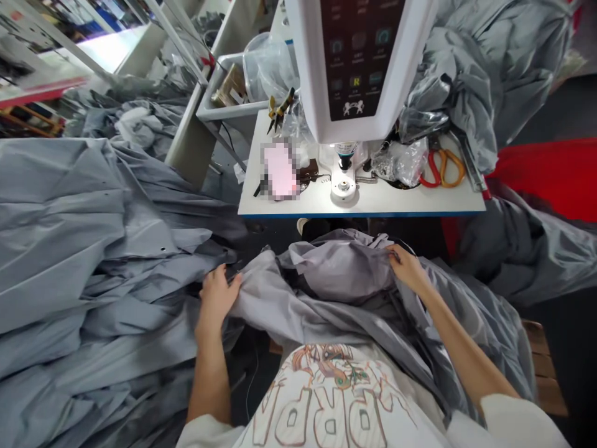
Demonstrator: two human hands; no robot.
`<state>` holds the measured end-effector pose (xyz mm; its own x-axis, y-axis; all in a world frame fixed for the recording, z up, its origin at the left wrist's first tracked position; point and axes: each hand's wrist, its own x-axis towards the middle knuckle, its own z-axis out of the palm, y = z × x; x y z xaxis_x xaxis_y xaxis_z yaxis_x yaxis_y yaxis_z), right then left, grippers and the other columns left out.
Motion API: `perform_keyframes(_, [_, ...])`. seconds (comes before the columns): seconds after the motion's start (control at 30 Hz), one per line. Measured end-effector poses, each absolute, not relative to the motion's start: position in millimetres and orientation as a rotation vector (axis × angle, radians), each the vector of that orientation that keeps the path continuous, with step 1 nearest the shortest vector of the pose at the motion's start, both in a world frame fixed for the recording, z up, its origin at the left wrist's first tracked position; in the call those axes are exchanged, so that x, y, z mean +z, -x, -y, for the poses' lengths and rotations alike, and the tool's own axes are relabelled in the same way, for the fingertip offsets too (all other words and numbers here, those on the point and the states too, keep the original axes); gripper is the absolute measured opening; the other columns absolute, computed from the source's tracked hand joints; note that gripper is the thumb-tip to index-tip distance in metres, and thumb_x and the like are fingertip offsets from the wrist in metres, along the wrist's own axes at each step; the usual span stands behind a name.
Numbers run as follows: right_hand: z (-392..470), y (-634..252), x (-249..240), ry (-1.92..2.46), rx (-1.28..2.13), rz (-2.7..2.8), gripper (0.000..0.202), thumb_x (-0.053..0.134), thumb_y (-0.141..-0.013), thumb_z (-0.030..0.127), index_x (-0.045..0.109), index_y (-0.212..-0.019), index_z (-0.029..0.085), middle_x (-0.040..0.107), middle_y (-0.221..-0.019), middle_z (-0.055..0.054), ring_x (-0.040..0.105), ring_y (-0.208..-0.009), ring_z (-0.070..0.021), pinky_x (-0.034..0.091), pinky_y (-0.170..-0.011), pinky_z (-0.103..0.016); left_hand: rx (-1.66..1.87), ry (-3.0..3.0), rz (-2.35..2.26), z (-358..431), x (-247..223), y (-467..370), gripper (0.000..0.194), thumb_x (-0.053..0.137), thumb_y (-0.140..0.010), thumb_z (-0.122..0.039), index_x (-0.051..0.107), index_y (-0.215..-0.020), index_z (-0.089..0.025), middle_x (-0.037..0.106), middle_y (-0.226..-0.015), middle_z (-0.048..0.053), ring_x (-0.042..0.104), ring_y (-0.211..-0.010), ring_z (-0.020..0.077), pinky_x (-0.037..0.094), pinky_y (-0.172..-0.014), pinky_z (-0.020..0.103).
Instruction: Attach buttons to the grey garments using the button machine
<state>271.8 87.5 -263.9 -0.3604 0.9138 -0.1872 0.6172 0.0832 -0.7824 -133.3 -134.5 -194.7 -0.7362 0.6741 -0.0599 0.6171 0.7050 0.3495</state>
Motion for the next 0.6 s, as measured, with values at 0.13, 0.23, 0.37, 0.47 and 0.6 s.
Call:
perform_keyframes(0.13, [-67.1,-257.9,-245.8,1.425,1.512,1.681,0.022,0.048,-0.075,0.029,0.064,-0.086,0.019,0.065,-0.088,-0.005,0.057,-0.088,-0.0214,0.041,-0.083,-0.032,0.479,-1.722,-2.257,76.3,-197.0,73.8,0.051,0.050,-0.088,-0.044,0.042,-0.131,-0.017,0.051,-0.131,0.014,0.044,-0.127,0.0267,0.035,-0.107,0.044])
perform_keyframes(0.23, [-46.2,-251.6,-211.6,1.380,1.858,1.333,0.021,0.056,-0.077,0.041,0.062,-0.082,0.021,0.062,-0.081,-0.001,0.055,-0.078,-0.0184,0.042,-0.073,-0.028,0.513,-1.971,-1.812,25.6,-195.1,21.9,0.069,0.054,-0.085,-0.051,0.032,-0.141,-0.018,0.038,-0.146,0.014,0.028,-0.139,0.0272,0.023,-0.115,0.044])
perform_keyframes(0.37, [-28.6,-250.4,-170.9,1.291,2.123,1.092,0.029,0.061,-0.076,0.049,0.061,-0.083,0.021,0.062,-0.078,-0.001,0.056,-0.070,-0.0167,0.044,-0.066,-0.027,0.555,-1.983,-1.337,-17.7,-185.4,-19.4,0.060,0.063,-0.080,-0.047,0.047,-0.130,-0.018,0.048,-0.138,0.013,0.035,-0.134,0.0298,0.025,-0.113,0.045])
perform_keyframes(0.47, [-26.3,-251.3,-153.4,1.240,1.917,1.340,0.037,0.055,-0.080,0.053,0.060,-0.099,0.021,0.063,-0.093,-0.004,0.058,-0.081,-0.0189,0.046,-0.073,-0.029,0.553,-1.752,-1.174,-25.6,-172.8,-20.5,0.021,0.049,-0.087,-0.028,0.063,-0.096,-0.016,0.066,-0.092,0.004,0.060,-0.088,0.0178,0.046,-0.082,0.029])
perform_keyframes(0.6, [-29.8,-244.4,-143.3,1.203,1.135,1.876,0.045,0.068,-0.074,0.036,0.053,-0.115,0.023,0.059,-0.111,-0.007,0.056,-0.099,-0.0223,0.044,-0.087,-0.033,0.671,-1.473,-1.298,-15.4,-146.8,-1.8,0.018,0.047,-0.086,-0.028,0.060,-0.088,-0.015,0.059,-0.075,-0.002,0.050,-0.066,0.0098,0.039,-0.059,0.019])
